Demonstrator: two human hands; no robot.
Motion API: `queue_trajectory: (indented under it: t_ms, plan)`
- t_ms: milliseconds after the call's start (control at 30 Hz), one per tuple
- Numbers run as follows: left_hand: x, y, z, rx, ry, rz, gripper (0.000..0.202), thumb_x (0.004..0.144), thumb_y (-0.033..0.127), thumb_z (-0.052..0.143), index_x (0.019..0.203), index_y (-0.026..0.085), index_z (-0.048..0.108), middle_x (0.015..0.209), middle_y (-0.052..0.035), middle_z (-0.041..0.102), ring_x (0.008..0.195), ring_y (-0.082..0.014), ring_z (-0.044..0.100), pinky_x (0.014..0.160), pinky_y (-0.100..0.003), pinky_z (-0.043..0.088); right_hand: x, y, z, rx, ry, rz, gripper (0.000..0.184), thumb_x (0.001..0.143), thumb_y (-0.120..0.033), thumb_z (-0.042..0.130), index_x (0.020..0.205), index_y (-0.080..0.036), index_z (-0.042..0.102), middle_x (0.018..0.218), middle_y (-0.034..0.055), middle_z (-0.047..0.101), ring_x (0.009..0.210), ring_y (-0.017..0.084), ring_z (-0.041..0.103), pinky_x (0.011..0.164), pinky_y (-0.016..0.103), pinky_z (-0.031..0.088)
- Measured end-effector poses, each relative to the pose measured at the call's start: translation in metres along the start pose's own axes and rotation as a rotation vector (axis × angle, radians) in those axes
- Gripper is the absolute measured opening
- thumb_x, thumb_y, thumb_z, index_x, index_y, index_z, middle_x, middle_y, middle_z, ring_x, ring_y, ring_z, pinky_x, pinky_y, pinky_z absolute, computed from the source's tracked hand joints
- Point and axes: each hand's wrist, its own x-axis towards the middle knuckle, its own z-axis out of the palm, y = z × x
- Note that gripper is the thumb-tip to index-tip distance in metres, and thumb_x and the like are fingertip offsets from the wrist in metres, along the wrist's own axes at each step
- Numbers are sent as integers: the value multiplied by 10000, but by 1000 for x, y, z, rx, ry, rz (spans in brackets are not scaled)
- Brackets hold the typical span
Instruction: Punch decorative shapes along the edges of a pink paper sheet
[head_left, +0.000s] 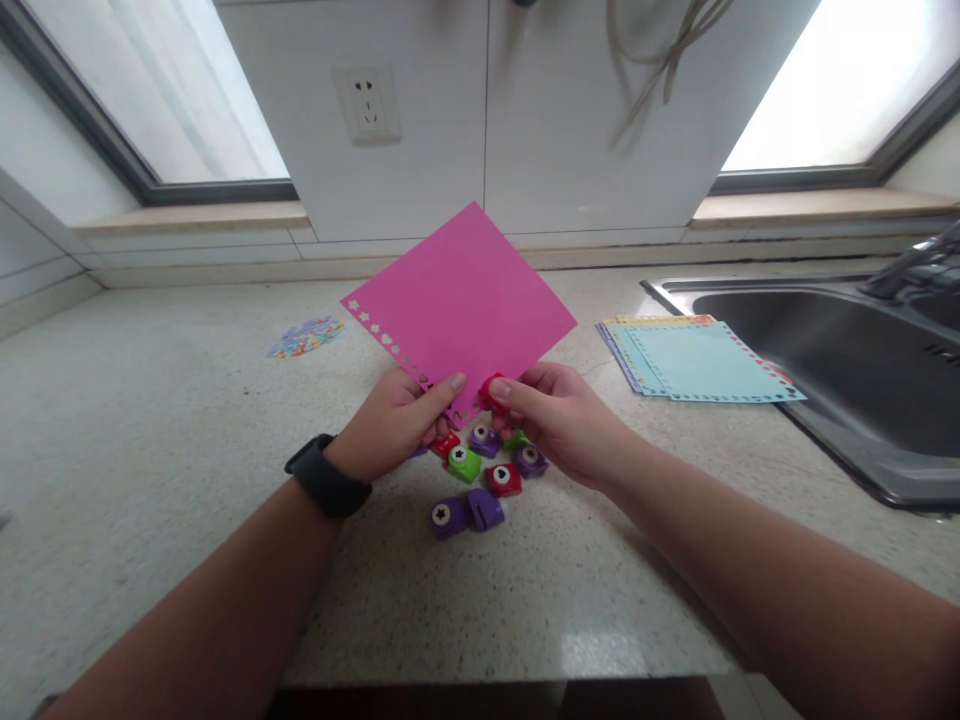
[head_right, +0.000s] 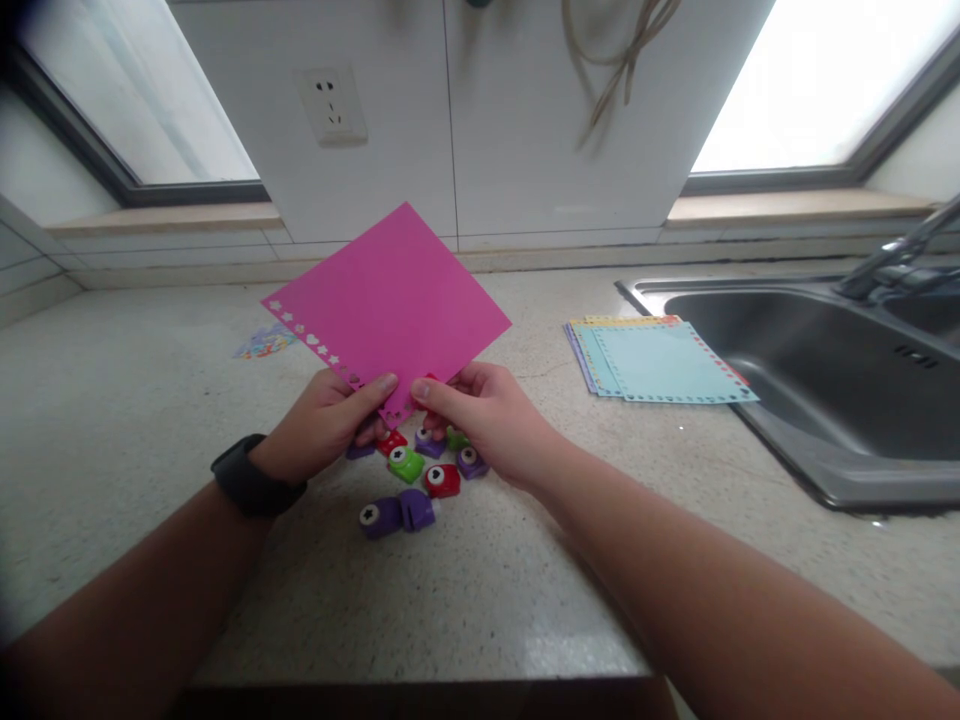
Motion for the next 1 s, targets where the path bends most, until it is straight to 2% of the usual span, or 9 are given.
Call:
queue_trajectory:
  t_ms: [300, 533, 1000]
  plan:
    - [1, -2, -1, 27, -1, 7, 487, 918, 538, 621, 591, 177, 607, 412, 40, 474, 355, -77, 407, 368, -193, 316, 0, 0, -1, -32, 0, -5, 311, 820, -447, 800, 818, -153, 700, 683, 15, 641, 578, 109, 543, 542, 247, 414]
    - [0, -3, 0, 24, -1, -4, 476, 919, 517, 620, 585, 178, 622, 409, 34, 488, 349, -77, 412, 366, -191, 326, 0, -4, 2, 22, -6, 0, 299, 788, -416, 822, 788, -143, 699, 677, 15, 637, 566, 101, 530, 527, 237, 422]
    - [-1, -5, 0, -27, -26, 4, 453, 912, 517, 641, 619, 172, 620, 440, 32, 508, 371, -79, 429, 371, -187, 339, -1, -6, 2, 22, -90, -75, 266, 790, -383, 828, 822, -157, 691, 673, -7, 628, 542, 95, 516, 498, 229, 407]
